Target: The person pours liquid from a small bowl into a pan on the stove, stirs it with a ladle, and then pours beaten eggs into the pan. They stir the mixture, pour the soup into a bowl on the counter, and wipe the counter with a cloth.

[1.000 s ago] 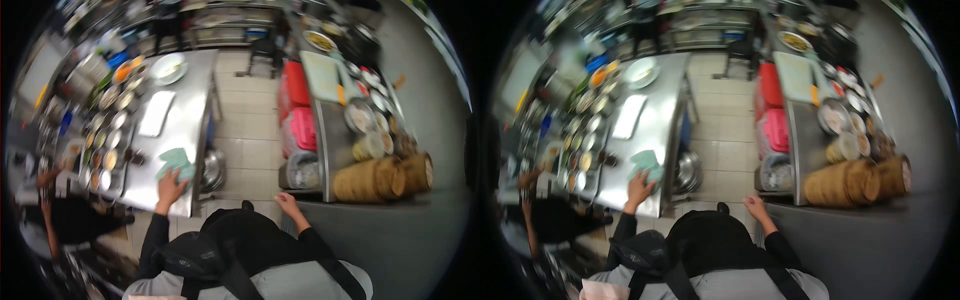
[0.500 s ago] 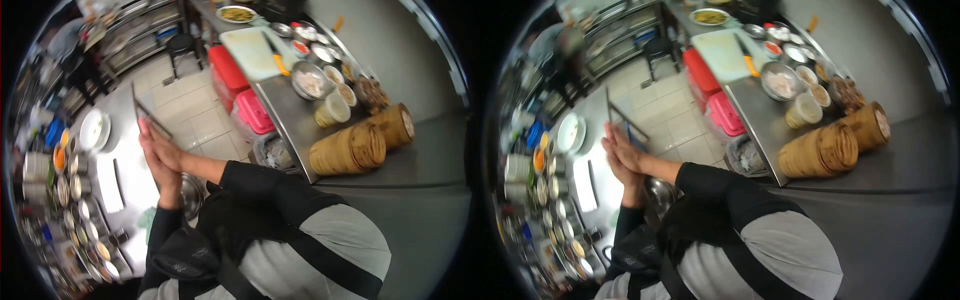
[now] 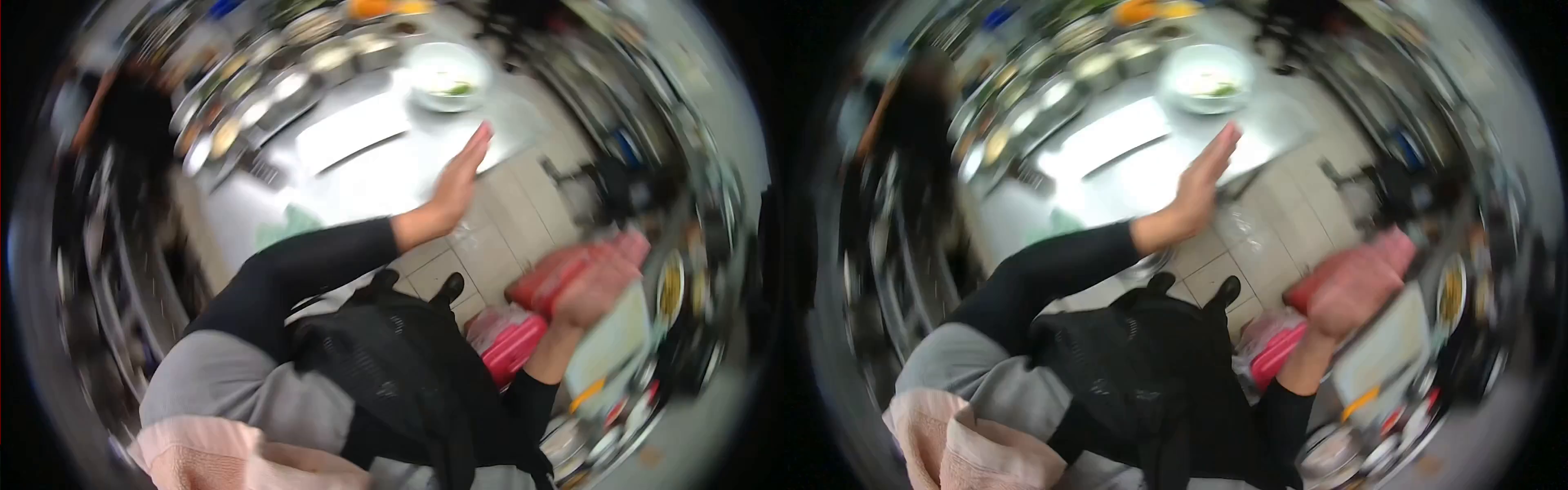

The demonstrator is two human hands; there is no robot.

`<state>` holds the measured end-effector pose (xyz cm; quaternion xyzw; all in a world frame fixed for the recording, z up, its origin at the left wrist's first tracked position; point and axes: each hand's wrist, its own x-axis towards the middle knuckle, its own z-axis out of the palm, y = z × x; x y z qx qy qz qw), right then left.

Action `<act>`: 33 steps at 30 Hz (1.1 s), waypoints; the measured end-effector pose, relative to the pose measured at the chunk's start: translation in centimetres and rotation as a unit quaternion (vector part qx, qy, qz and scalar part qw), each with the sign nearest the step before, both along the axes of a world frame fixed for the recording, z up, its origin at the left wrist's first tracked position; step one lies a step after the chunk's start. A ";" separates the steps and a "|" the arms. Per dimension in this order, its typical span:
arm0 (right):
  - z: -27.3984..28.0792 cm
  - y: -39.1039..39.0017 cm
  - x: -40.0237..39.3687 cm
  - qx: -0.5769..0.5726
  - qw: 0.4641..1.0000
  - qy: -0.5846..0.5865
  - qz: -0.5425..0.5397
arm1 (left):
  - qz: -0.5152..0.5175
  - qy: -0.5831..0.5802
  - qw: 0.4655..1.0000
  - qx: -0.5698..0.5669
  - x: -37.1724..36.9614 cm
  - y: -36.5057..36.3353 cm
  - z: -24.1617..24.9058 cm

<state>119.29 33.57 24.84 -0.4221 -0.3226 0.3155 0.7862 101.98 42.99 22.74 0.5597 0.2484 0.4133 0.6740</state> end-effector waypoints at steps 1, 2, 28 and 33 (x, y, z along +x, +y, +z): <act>6.3 0.0 -1.9 -0.098 0.962 -0.117 -0.226 | 0.040 0.030 0.999 -0.010 0.2 -2.2 -0.2; 2.8 1.4 -1.9 -0.058 0.988 -0.145 0.011 | 0.058 0.055 0.997 -0.021 1.6 -3.8 -0.1; -2.8 13.1 -1.5 -0.230 0.673 -0.503 0.491 | 0.527 0.331 0.782 0.036 -28.8 -9.9 -8.2; -3.3 20.7 -1.1 -0.126 0.691 -0.512 0.494 | 0.726 0.340 0.592 -0.078 -24.3 -23.8 -9.2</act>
